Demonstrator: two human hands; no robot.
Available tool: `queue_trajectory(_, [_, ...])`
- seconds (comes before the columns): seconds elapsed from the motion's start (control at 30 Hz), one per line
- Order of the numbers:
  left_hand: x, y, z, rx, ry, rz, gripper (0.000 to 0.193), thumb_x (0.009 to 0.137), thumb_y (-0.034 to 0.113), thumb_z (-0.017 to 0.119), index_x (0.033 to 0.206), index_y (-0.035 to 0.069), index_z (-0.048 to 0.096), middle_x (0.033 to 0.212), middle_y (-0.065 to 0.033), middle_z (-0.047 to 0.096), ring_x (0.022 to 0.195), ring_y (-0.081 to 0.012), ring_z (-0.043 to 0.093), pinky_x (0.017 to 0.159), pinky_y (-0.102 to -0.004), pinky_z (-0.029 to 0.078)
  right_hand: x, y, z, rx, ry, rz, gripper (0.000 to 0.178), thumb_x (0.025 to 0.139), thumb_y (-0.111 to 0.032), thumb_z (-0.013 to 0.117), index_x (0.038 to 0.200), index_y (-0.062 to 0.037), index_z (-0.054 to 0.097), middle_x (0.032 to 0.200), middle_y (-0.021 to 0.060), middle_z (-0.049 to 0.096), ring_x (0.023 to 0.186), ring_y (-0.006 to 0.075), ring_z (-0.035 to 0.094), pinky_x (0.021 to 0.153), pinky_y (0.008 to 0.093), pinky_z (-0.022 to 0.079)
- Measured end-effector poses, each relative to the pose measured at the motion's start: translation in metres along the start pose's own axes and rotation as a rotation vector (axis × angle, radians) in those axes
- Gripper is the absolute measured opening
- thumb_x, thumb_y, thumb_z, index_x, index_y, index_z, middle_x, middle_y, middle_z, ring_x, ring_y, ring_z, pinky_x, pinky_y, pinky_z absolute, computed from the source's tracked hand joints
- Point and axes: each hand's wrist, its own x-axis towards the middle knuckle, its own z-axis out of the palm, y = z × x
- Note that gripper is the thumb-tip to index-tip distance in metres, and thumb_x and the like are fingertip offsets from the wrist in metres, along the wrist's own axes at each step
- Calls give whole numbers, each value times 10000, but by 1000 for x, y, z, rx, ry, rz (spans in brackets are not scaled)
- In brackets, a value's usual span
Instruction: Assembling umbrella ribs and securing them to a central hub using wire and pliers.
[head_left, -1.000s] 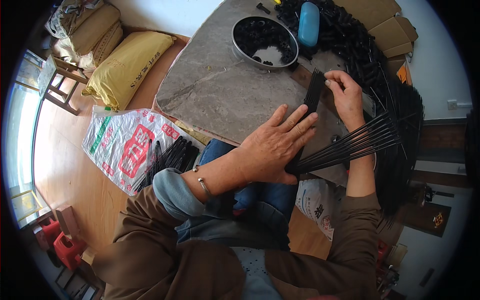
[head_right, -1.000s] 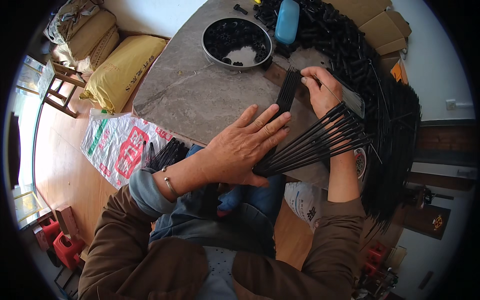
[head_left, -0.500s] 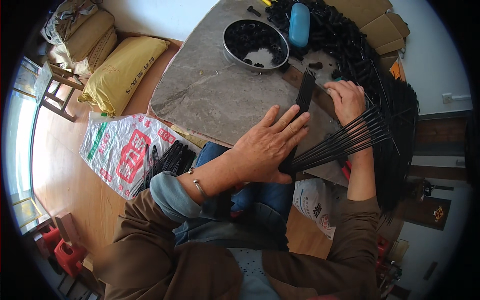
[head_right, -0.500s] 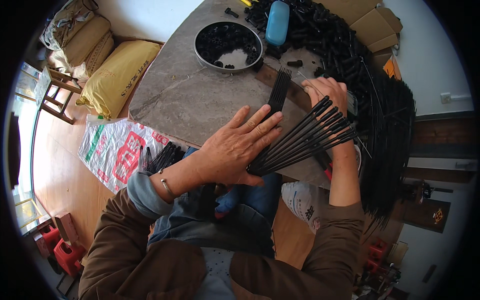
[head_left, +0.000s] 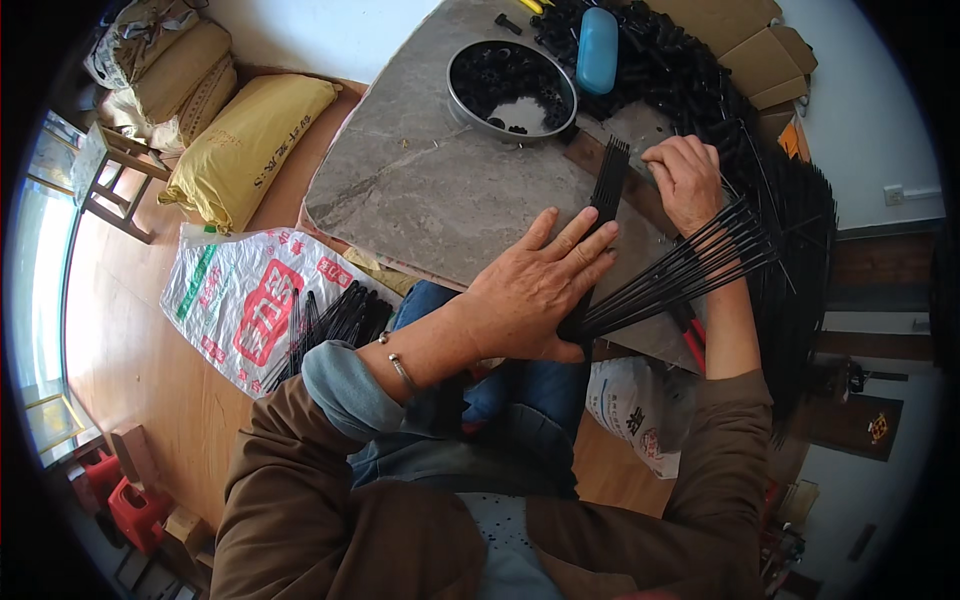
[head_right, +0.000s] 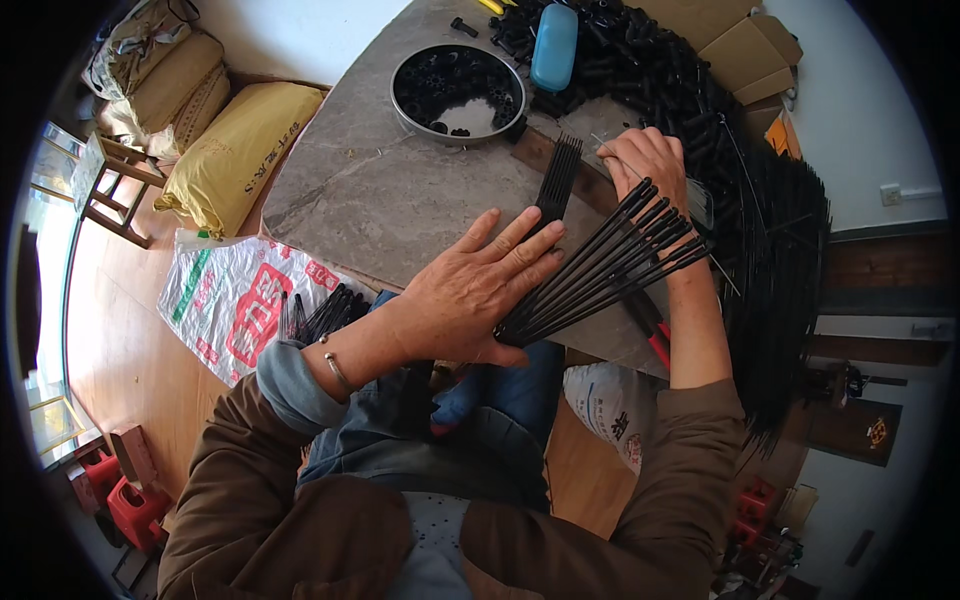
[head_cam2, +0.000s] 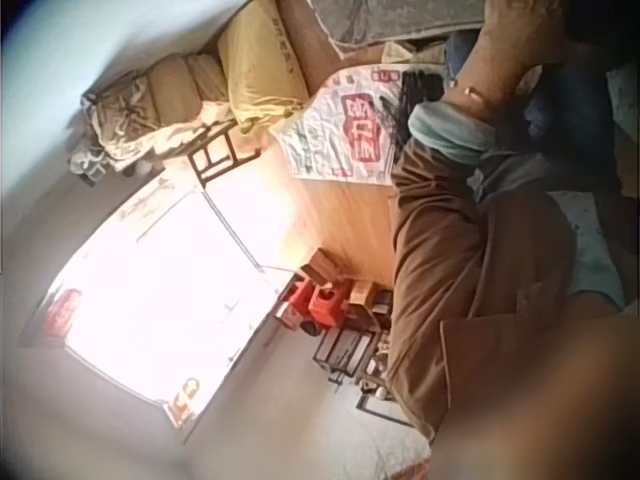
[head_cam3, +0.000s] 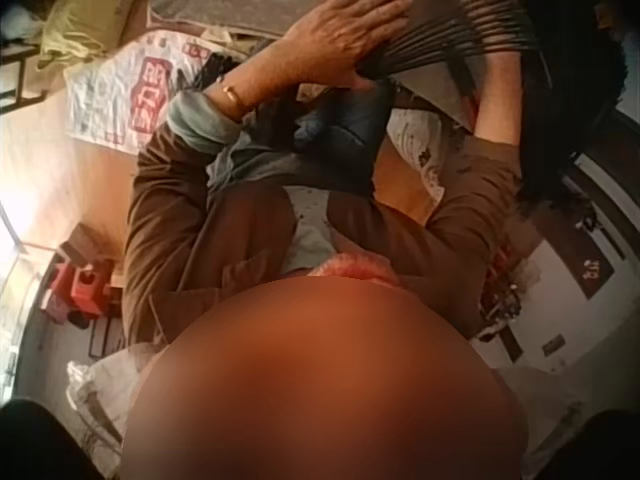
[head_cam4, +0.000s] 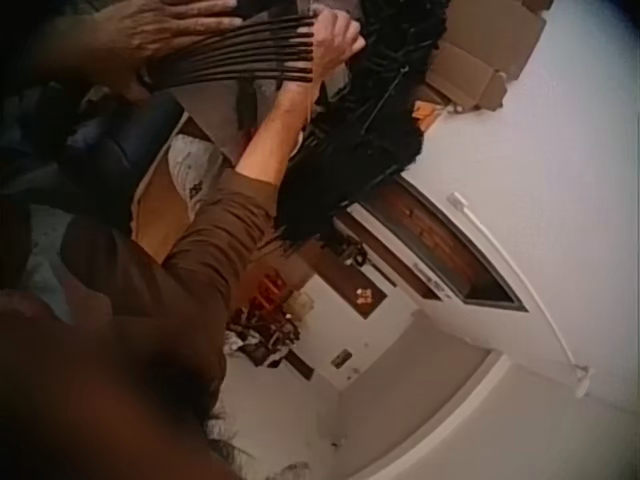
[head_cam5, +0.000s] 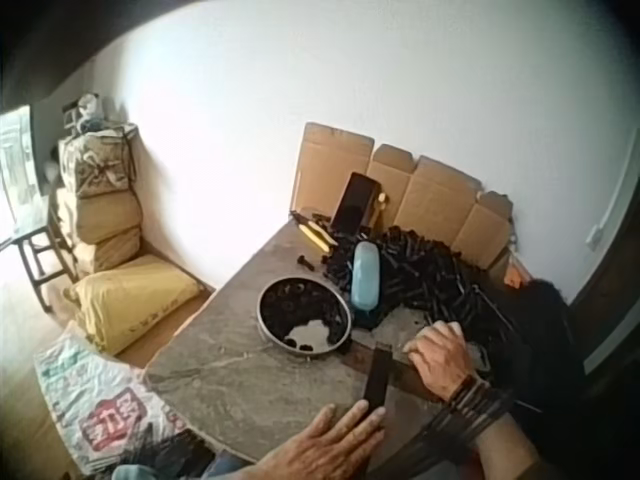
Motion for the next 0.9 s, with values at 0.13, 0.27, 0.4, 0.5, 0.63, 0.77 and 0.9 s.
queue_trajectory(0.13, [0,0,0,10,-6,-1,999,646,576,734,1404,24,390,1532,-163,234,1440,-307,162,1159,-480,135,3,-6,2,83,-14,49,52,815,-69,613,867,-66,604,840,47,599,830,232,574,769,355,401])
queue_trajectory(0.27, [-1,0,0,11,-4,2,995,645,574,733,1401,24,394,1527,-163,247,1438,-307,170,1156,-482,142,5,-11,2,164,-118,126,66,849,-92,582,895,-49,600,859,68,610,823,253,586,775,356,406])
queue_trajectory(0.4, [1,0,0,3,9,8,987,644,566,736,1396,22,399,1523,-163,254,1437,-308,176,1154,-487,147,4,-12,4,187,-30,142,147,863,-112,575,982,-57,641,904,61,637,868,247,598,808,345,409])
queue_trajectory(0.5, [0,0,-2,-3,6,5,987,641,562,742,1391,18,403,1524,-162,253,1437,-307,176,1153,-489,151,-3,-13,-14,60,-119,270,150,861,-115,579,976,-59,657,904,55,643,889,240,597,827,351,404])
queue_trajectory(0.63, [-1,-1,0,-20,11,5,996,636,560,746,1392,11,401,1525,-162,251,1437,-305,175,1153,-487,152,-9,-10,-14,-34,-244,216,130,854,-116,588,947,-70,667,905,44,646,923,219,586,856,345,402])
queue_trajectory(0.77, [0,1,0,-21,8,4,1004,642,567,738,1399,5,392,1527,-162,247,1439,-304,170,1156,-483,144,-4,-8,-21,50,-277,251,128,854,-137,581,915,-79,678,899,44,647,915,223,580,853,350,387])
queue_trajectory(0.9, [0,2,-2,-15,7,3,1008,646,572,735,1403,3,386,1529,-160,243,1440,-302,166,1157,-490,133,-4,4,-17,151,-220,267,132,838,-145,595,902,-77,689,874,52,652,913,229,584,842,360,379])
